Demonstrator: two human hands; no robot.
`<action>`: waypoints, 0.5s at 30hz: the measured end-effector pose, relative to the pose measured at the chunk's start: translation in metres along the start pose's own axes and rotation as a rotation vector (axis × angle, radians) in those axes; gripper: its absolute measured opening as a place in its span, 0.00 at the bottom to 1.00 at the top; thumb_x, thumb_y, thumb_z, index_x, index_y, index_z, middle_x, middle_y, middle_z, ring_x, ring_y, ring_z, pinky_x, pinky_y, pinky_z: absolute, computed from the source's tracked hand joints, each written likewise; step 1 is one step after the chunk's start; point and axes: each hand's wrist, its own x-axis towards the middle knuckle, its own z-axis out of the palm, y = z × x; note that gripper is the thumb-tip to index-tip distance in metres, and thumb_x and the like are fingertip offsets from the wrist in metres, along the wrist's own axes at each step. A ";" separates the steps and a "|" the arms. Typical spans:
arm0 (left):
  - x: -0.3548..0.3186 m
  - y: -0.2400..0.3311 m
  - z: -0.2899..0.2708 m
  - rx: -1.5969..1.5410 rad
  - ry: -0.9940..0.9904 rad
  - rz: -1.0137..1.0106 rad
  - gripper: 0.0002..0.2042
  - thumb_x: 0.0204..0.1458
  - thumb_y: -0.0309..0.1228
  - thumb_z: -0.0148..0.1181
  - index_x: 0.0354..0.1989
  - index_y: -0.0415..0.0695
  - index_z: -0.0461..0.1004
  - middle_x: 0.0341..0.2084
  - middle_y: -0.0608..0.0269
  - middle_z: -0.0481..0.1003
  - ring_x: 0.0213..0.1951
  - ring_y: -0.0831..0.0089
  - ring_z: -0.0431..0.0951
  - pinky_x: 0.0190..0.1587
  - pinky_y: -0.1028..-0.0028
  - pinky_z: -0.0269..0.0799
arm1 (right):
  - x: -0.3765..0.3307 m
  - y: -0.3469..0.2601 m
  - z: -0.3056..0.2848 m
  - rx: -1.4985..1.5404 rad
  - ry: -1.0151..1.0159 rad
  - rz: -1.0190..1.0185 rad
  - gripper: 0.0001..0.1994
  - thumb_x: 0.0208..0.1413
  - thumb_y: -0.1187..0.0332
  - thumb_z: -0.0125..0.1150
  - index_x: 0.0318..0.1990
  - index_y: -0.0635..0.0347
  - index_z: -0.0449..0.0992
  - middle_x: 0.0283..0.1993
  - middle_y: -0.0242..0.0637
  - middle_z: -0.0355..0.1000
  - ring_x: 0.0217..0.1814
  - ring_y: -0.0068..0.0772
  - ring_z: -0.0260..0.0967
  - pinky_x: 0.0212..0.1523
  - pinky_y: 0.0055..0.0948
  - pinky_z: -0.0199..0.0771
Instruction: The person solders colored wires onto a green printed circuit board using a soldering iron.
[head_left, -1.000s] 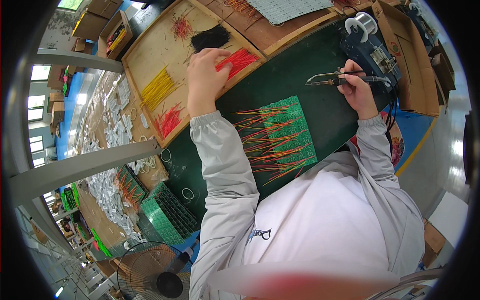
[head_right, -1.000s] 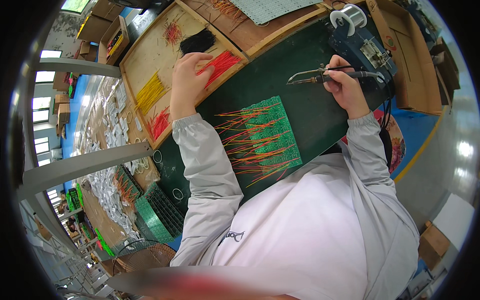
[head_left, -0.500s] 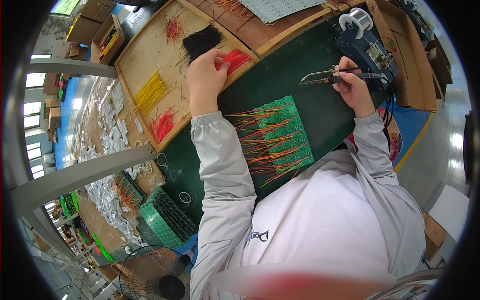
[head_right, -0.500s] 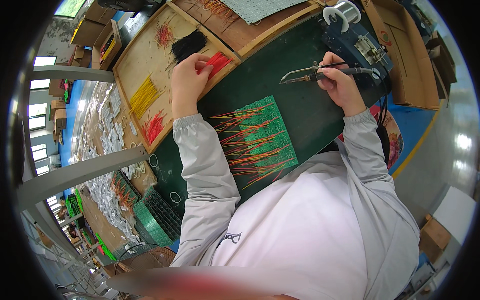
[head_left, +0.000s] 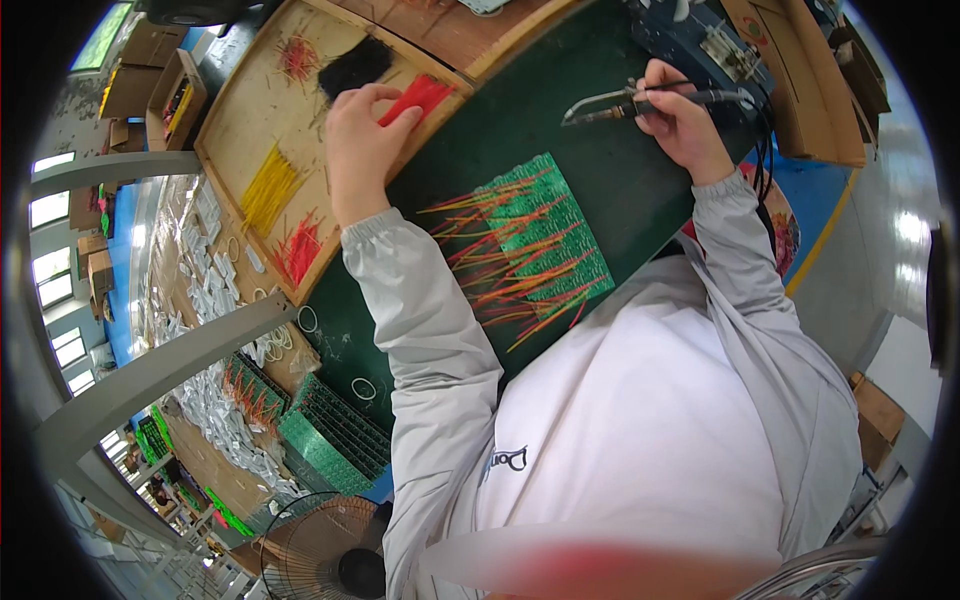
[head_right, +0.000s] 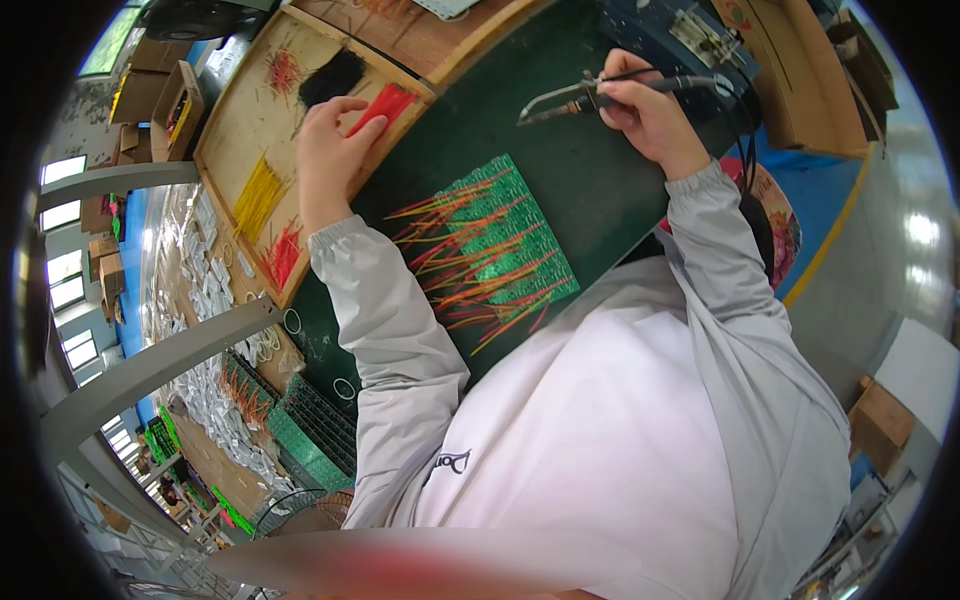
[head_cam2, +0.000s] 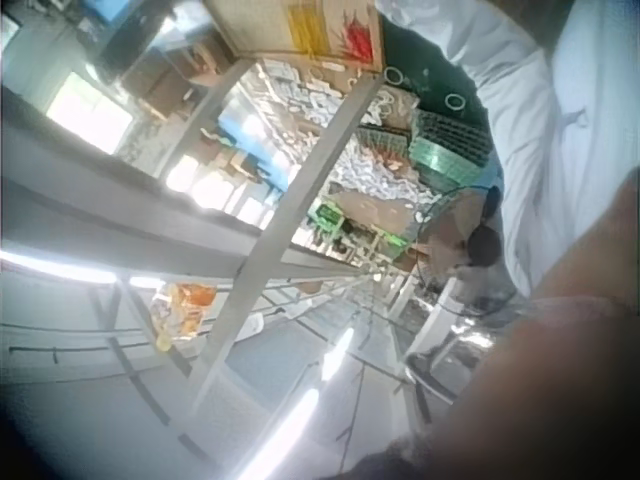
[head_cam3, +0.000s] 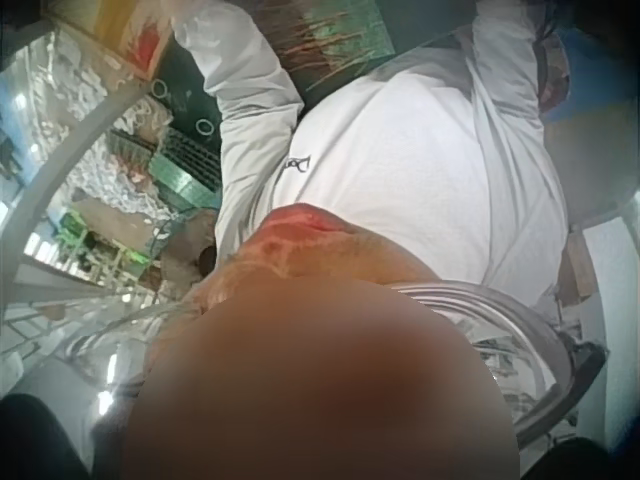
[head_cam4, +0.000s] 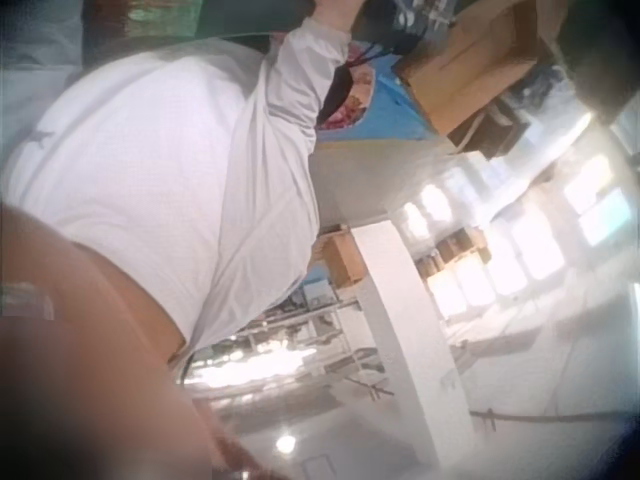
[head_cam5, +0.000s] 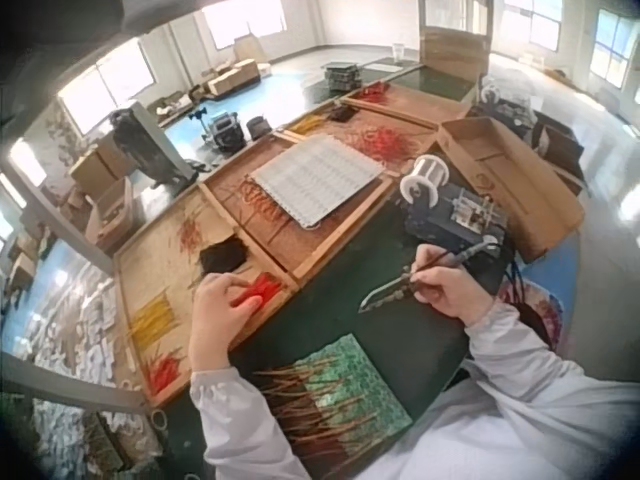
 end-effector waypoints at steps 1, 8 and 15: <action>-0.005 0.000 -0.008 0.000 -0.002 -0.026 0.16 0.49 0.38 0.72 0.43 0.43 0.83 0.38 0.55 0.80 0.41 0.61 0.79 0.48 0.65 0.76 | -0.001 0.004 0.003 0.005 0.013 0.016 0.07 0.59 0.72 0.59 0.34 0.55 0.66 0.26 0.24 0.61 0.22 0.12 0.52 0.25 0.17 0.49; -0.011 0.005 -0.067 -0.326 -0.190 -0.383 0.15 0.58 0.39 0.68 0.43 0.39 0.80 0.34 0.67 0.77 0.38 0.77 0.73 0.41 0.73 0.71 | 0.001 0.004 -0.009 -0.003 -0.005 -0.008 0.07 0.61 0.72 0.59 0.33 0.55 0.66 0.25 0.23 0.58 0.21 0.12 0.51 0.24 0.18 0.49; -0.057 -0.071 -0.107 -0.246 -0.149 -0.770 0.17 0.58 0.41 0.67 0.42 0.36 0.81 0.32 0.65 0.79 0.34 0.79 0.74 0.42 0.76 0.70 | 0.003 0.006 -0.015 -0.001 -0.098 0.026 0.07 0.61 0.70 0.59 0.37 0.54 0.64 0.32 0.25 0.65 0.26 0.12 0.54 0.27 0.18 0.52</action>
